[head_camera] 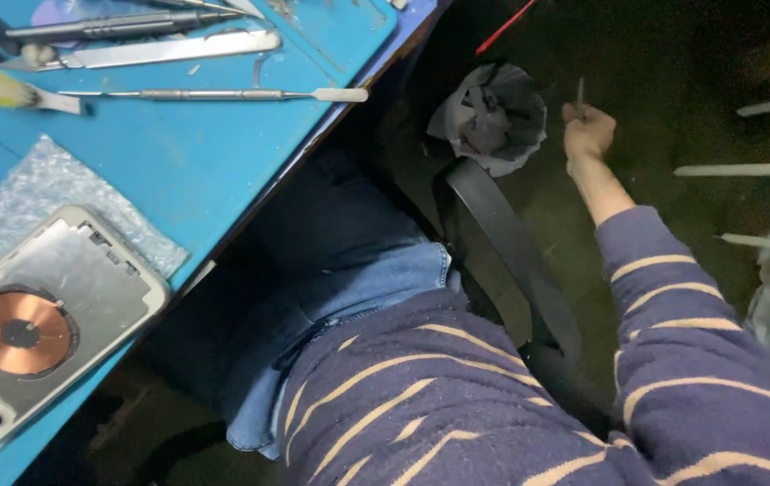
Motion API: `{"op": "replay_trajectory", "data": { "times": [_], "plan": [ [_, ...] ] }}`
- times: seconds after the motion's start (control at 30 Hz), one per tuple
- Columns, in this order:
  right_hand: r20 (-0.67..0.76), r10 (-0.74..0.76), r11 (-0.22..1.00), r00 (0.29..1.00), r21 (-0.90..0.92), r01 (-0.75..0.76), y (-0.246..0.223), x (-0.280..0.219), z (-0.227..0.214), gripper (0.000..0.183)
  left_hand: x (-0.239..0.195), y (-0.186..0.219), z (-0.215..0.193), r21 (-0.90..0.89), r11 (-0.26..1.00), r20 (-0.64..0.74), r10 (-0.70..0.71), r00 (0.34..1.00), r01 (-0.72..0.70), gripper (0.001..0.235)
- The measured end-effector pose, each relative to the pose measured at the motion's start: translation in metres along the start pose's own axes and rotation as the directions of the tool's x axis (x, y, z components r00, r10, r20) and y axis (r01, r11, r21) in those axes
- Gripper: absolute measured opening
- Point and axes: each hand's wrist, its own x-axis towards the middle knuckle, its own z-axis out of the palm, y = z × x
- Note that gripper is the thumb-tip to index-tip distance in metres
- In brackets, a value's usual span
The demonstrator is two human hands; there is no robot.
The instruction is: Carefully removing a wireless charging coil from the back panel of a white smartphone using a metal prying tool and tweezers.
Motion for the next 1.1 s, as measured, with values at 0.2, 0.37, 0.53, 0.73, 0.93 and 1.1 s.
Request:
{"op": "replay_trajectory", "data": {
  "times": [0.2,0.37,0.53,0.73,0.93,1.1],
  "plan": [
    [0.079,-0.006,0.982,0.997,0.19,-0.01,-0.176,-0.144,-0.025,0.028,0.264,0.125,-0.029,0.168,0.985,-0.122,-0.012,0.992,0.033,0.026],
    [0.311,-0.794,0.589,0.523,0.18,0.787,-0.266,-0.296,-0.058,0.03,0.297,0.135,-0.035,-0.264,0.918,-0.111,0.278,0.954,-0.298,0.03],
    [0.397,-0.847,0.453,0.355,0.189,0.871,-0.315,-0.341,-0.051,0.029,0.258,0.123,-0.05,-0.139,0.936,-0.202,0.294,0.934,-0.324,0.027],
    [0.643,-0.736,0.317,0.212,0.051,0.947,-0.394,-0.368,0.005,0.023,0.209,0.075,-0.119,0.044,0.996,-0.333,0.082,0.939,-0.072,0.027],
    [0.683,-0.717,0.23,0.138,0.045,0.972,-0.428,-0.381,0.068,0.019,0.17,0.05,-0.16,0.309,0.877,-0.372,-0.245,0.895,0.368,0.021],
    [0.647,-0.751,0.149,0.135,-0.034,0.988,-0.467,-0.395,0.089,0.019,0.178,0.017,-0.181,0.398,0.81,-0.216,-0.373,0.902,0.43,0.024]
  ]
}}
